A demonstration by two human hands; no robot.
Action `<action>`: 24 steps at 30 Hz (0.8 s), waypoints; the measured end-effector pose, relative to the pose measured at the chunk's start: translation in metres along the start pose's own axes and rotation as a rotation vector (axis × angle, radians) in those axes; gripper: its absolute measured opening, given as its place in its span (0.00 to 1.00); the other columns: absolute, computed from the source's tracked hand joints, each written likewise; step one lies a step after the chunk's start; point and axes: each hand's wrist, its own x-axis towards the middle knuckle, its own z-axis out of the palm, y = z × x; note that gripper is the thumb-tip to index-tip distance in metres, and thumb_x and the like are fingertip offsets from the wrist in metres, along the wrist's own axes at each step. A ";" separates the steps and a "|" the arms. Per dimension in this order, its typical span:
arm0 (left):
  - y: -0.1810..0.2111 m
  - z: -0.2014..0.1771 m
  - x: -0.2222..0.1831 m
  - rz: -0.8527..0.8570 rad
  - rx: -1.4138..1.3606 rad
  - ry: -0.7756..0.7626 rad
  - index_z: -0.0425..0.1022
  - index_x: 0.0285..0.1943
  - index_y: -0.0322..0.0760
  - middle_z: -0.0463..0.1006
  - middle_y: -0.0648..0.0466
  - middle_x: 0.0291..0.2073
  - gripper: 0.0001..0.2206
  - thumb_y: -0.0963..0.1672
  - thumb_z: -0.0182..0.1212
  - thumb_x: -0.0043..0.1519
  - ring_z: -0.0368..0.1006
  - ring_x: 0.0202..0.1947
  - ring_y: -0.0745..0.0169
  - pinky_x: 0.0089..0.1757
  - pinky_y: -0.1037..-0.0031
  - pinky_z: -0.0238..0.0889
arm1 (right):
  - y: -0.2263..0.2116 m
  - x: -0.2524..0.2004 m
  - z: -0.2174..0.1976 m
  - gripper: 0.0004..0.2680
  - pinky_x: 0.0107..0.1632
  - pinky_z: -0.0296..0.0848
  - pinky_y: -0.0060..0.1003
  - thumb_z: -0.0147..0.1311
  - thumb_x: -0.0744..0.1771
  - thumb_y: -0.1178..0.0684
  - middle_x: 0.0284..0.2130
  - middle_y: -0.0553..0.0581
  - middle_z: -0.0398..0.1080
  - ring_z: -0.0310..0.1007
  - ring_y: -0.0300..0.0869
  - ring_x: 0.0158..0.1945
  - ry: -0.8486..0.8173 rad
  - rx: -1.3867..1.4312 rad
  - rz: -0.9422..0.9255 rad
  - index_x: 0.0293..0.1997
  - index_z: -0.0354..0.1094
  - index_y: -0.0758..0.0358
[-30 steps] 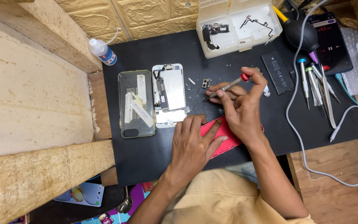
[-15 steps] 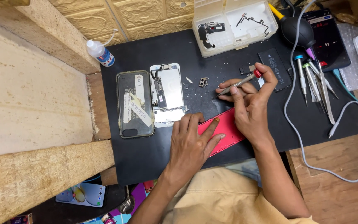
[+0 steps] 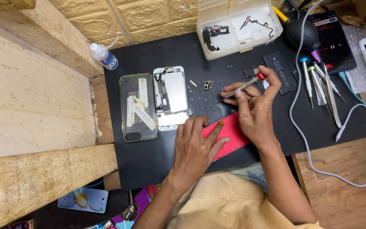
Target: Inspecting and assembling internal components of a mobile phone using a screwdriver and manual placement.
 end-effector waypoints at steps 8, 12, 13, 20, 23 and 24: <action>0.001 -0.002 0.001 0.013 -0.001 0.009 0.79 0.53 0.40 0.70 0.46 0.45 0.16 0.52 0.64 0.65 0.66 0.45 0.49 0.40 0.62 0.58 | -0.002 -0.001 0.000 0.17 0.52 0.83 0.40 0.42 0.73 0.62 0.43 0.73 0.72 0.80 0.53 0.44 0.067 0.041 0.040 0.67 0.36 0.57; 0.000 -0.004 0.000 0.009 -0.059 0.029 0.78 0.53 0.40 0.70 0.46 0.46 0.15 0.51 0.64 0.65 0.65 0.44 0.49 0.41 0.62 0.58 | -0.016 -0.003 -0.004 0.17 0.51 0.83 0.39 0.47 0.73 0.65 0.40 0.75 0.74 0.80 0.51 0.44 0.204 0.063 0.024 0.61 0.39 0.56; 0.001 -0.007 0.002 0.014 -0.061 0.022 0.78 0.53 0.40 0.70 0.46 0.46 0.15 0.51 0.64 0.65 0.65 0.44 0.49 0.41 0.62 0.58 | -0.020 -0.007 -0.007 0.17 0.51 0.83 0.39 0.47 0.73 0.65 0.40 0.75 0.74 0.80 0.51 0.44 0.212 0.063 0.028 0.61 0.39 0.56; 0.001 -0.002 -0.001 -0.101 -0.103 0.041 0.76 0.53 0.35 0.73 0.49 0.44 0.13 0.47 0.59 0.67 0.67 0.44 0.50 0.41 0.62 0.58 | -0.010 -0.063 -0.039 0.16 0.41 0.80 0.34 0.55 0.70 0.68 0.40 0.77 0.74 0.76 0.49 0.34 0.407 0.106 0.115 0.50 0.44 0.57; 0.000 0.001 0.001 -0.091 -0.101 0.078 0.79 0.50 0.35 0.73 0.51 0.40 0.09 0.43 0.62 0.65 0.68 0.43 0.50 0.38 0.64 0.56 | 0.005 -0.090 -0.051 0.14 0.42 0.84 0.34 0.60 0.67 0.68 0.40 0.74 0.75 0.80 0.46 0.35 0.454 0.127 0.204 0.45 0.52 0.63; 0.001 0.002 0.002 -0.083 -0.118 0.109 0.81 0.47 0.33 0.73 0.51 0.36 0.07 0.40 0.65 0.62 0.69 0.43 0.50 0.37 0.66 0.56 | 0.010 -0.099 -0.054 0.13 0.41 0.84 0.31 0.63 0.65 0.68 0.40 0.71 0.77 0.82 0.42 0.36 0.467 0.099 0.251 0.42 0.56 0.67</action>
